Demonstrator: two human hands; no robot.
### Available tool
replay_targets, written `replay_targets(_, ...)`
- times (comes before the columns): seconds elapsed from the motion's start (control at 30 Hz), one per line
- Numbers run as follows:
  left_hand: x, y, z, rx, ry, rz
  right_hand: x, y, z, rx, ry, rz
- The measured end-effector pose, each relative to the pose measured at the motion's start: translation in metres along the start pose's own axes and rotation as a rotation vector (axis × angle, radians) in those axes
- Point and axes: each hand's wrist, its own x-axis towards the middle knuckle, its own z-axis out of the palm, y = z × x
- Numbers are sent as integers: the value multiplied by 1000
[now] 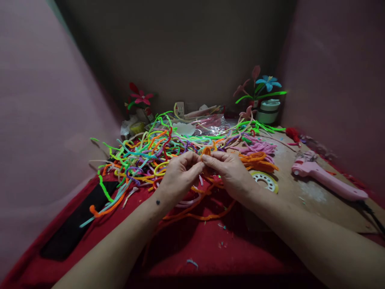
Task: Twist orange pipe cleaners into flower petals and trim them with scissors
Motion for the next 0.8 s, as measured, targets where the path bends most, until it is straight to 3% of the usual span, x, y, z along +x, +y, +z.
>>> replay_targets(0.13, 3, -1, 1, -30, -42, -35, 3, 2, -3, -52, 55, -18)
replay_targets(0.3, 6, -2, -2, -9, 13, -87, 4, 0, -4, -62, 94, -39)
replay_targets(0.63, 5, -16, -2, 207, 48, 63, 1, -6, 1, -134, 73, 8)
replay_targets(0.8, 4, -15, -1, 179, 33, 76, 2, -2, -1, -127, 62, 37)
